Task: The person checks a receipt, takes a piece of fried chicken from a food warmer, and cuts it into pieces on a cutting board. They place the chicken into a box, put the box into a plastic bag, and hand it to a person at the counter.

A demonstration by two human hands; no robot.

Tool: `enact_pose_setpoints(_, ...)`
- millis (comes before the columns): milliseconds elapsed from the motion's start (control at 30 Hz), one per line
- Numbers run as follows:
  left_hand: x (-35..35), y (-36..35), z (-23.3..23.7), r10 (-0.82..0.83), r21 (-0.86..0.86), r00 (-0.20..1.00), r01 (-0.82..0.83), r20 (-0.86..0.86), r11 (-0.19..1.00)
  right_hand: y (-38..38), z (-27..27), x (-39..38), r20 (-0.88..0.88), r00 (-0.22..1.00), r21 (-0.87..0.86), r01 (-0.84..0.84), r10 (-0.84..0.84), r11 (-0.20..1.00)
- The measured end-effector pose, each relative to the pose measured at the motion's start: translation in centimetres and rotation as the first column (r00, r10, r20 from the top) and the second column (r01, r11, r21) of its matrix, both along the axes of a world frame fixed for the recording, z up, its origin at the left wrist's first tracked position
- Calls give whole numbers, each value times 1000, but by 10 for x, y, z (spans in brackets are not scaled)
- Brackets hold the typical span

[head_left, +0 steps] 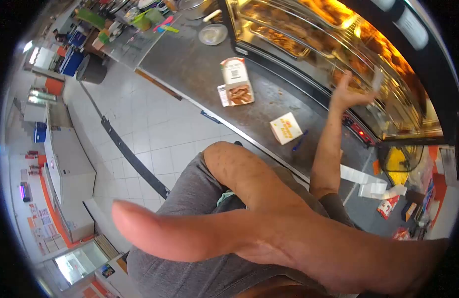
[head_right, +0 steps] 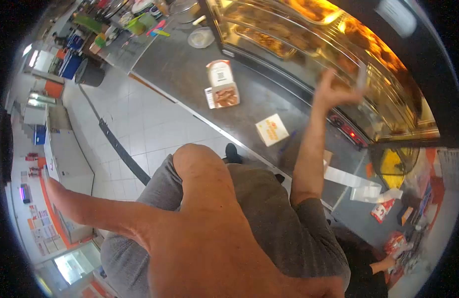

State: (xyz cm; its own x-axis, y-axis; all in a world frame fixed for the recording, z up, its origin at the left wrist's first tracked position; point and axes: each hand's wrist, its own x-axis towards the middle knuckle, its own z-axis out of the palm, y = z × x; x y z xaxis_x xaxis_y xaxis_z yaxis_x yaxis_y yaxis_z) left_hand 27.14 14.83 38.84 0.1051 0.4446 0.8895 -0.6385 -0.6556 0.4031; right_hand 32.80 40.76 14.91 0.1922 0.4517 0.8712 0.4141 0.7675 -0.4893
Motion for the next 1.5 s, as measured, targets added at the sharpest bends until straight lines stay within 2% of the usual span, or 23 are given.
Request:
enact_pose_setpoints(100, -42, -22, 3, 13, 78, 1000, -14, 7, 997, 20, 7, -10, -376, 923, -69, -121, 87, 990)
enact_pose_setpoints(167, -65, -28, 7, 0, 142, 1000, -1, 3, 990, 43, -4, -3, -381, 923, -42, 31, -44, 999)
enact_pose_setpoints(367, -90, -27, 9, -143, 280, 989, 126, 42, 952, 64, -4, 28, -397, 904, 104, 218, -160, 970)
enact_pose_setpoints(400, -77, -12, 4, -156, 491, 917, -48, 366, 870, 72, -8, 40, -409, 889, 69, 257, -208, 964)
enact_pose_setpoints(433, -66, 2, -6, -237, 605, 736, -282, 634, 744, 76, -7, 50, -420, 873, 38, 291, -249, 956)
enact_pose_setpoints(467, -100, -15, -39, 77, 284, 949, -168, 306, 944, 54, 10, 49, -328, 836, -132, 420, -440, 898)
enact_pose_setpoints(500, -119, -48, -69, -184, -304, 971, 224, 154, 926, 39, 20, 46, -451, 843, -115, 273, -295, 955)
enact_pose_setpoints(533, -139, -56, -80, -100, -521, 994, 110, 47, 847, 28, 29, 48, -560, 816, -74, 121, -142, 990)
enact_pose_setpoints(567, -148, -53, -117, -33, -614, 997, -19, -72, 789, 21, 26, 55, -319, 903, -4, 304, -290, 953)
enact_pose_setpoints(600, -157, -60, -157, -3, -771, 985, -132, -171, 623, -6, 43, 40, -422, 873, -138, 206, -246, 969)
enact_pose_setpoints(633, -161, -67, -190, 39, -872, 967, -243, -251, 424, -13, 39, 36, -360, 890, -131, 249, -280, 960)
enact_pose_setpoints(667, -163, -74, -218, 51, -919, 940, -340, -336, 202, -23, 32, 29, -241, 953, -45, 180, -185, 983)
enact_pose_setpoints(700, -161, -83, -241, 94, -911, 913, -405, -398, 73, -42, 40, 9, -134, 981, -62, 135, -142, 989)
enact_pose_setpoints(733, -159, -91, -254, 126, -883, 874, -466, -469, -54, -54, 39, -7, -176, 983, -185, 9, -42, 983)
enact_pose_setpoints(767, -156, -96, -255, 159, -877, 863, -469, -480, -99, -44, 22, -19, -200, 974, -38, -115, 105, 993)
enact_pose_setpoints(800, -152, -97, -257, 189, -872, 852, -468, -488, -143, -41, 18, -28, -198, 978, -126, -90, 64, 988)
enact_pose_setpoints(867, -146, -93, -263, 211, -885, 860, -451, -465, -114, -25, 16, -36, -273, 962, -145, -32, -9, 989)
enact_pose_setpoints(967, -139, -76, -261, 252, -888, 852, -450, -459, -95, -8, 19, -40, -96, 995, -35, 31, -35, 999)
enact_pose_setpoints(1233, -117, -66, -264, 269, -891, 850, -445, -452, -91, -18, 14, -50, -30, 995, -123, 88, -93, 988)
enact_pose_setpoints(1300, -114, -72, -263, 281, -893, 848, -430, -449, -130, -28, 8, -48, 83, 991, -146, 113, -101, 983)
enact_pose_setpoints(1367, -116, -87, -272, 298, -905, 855, -389, -424, -172, -39, 1, -49, -229, 973, -365, -105, 20, 925)
enact_pose_setpoints(1433, -122, -105, -284, 330, -921, 861, -341, -386, -187, -41, -1, -42, -166, 986, -345, -78, 21, 935)
enact_pose_setpoints(1500, -137, -123, -294, 349, -930, 866, -300, -359, -212, -42, -4, -43, -272, 962, -284, -78, -3, 956)
